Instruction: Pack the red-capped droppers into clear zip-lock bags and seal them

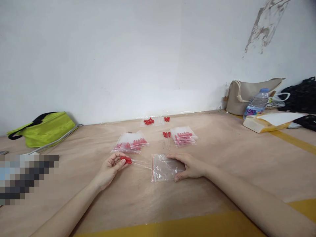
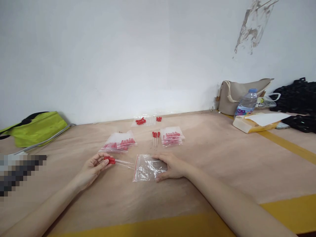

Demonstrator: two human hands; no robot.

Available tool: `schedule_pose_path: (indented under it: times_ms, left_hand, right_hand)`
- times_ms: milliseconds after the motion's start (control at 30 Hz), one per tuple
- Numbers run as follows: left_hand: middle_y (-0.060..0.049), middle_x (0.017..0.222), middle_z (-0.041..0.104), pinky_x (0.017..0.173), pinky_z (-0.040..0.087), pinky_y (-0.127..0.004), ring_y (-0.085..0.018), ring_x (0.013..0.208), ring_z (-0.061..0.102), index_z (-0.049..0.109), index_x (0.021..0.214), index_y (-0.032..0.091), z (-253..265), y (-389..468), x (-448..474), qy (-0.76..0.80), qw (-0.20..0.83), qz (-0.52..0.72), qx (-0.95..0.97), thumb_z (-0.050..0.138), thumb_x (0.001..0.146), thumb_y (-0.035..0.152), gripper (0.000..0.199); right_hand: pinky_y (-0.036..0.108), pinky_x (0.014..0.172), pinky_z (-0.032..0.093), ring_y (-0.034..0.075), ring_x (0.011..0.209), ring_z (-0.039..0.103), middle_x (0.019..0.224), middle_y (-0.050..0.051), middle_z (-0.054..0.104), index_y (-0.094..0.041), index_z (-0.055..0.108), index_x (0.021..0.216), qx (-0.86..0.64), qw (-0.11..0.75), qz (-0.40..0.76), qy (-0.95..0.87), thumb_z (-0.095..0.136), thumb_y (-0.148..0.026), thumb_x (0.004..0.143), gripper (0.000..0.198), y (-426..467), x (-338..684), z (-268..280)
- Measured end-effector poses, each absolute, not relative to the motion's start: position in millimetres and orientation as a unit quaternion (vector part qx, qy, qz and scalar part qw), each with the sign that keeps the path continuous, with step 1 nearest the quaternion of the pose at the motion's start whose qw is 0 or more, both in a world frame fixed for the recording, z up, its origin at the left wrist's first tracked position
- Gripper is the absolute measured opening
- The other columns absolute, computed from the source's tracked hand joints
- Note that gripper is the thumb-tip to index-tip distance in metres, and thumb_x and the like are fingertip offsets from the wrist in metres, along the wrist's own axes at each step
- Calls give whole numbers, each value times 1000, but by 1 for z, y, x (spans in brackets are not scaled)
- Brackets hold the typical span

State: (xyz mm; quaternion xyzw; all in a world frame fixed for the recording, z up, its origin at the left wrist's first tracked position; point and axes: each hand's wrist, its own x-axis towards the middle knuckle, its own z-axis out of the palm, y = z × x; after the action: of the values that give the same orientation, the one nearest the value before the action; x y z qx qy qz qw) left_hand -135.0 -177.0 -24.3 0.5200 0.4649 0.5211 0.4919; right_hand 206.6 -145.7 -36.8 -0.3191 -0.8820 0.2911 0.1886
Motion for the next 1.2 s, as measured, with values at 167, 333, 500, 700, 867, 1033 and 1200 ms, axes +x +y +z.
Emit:
schedule_pose_path:
  times_ms: [167,333,500,700,867,1033,1200]
  left_hand:
    - [-1,90,59,80,49,-27,-12,83,58,55,85,19,-25,-178,-135,451,481,516,547,64,70,24,18]
    - [-1,93,59,80,47,-26,-13,86,57,54,84,20,-25,-179,-130,432,495,489,573,63,72,23,15]
    - [-2,94,60,80,46,-25,-13,87,58,54,81,19,-23,-181,-124,429,492,477,589,64,70,21,15]
    - [-3,95,61,82,46,-28,-15,87,59,55,79,19,-20,-180,-126,440,500,483,568,67,67,21,17]
    - [-3,95,61,83,47,-31,-16,87,59,56,76,19,-18,-175,-134,443,513,477,559,69,63,21,18]
    - [-2,94,60,83,47,-29,-14,87,58,56,76,18,-19,-170,-144,440,510,490,553,68,65,19,17]
    - [-2,95,59,86,46,-30,-14,87,58,54,76,18,-20,-171,-145,431,532,486,543,67,67,18,16]
  right_hand:
    - [43,98,29,28,119,34,132,5,39,-28,35,128,-315,191,298,-881,67,-54,58,81,-146,206,-36]
    - [43,98,29,28,119,34,131,5,39,-27,36,128,-318,194,299,-878,67,-54,57,82,-145,205,-36]
    - [42,99,28,27,119,34,132,4,39,-28,36,128,-319,192,297,-879,67,-53,57,81,-146,205,-35]
    - [42,99,29,27,119,35,131,5,40,-27,37,128,-316,191,294,-882,67,-53,57,81,-148,204,-32]
    - [42,99,28,27,120,34,132,5,38,-27,36,128,-314,191,293,-883,67,-53,58,81,-148,205,-32]
    - [41,100,28,26,120,34,132,5,39,-26,36,128,-313,188,291,-884,67,-54,58,81,-147,205,-32]
    - [43,100,28,27,120,33,132,6,38,-26,36,128,-314,189,292,-883,66,-56,57,83,-147,205,-33]
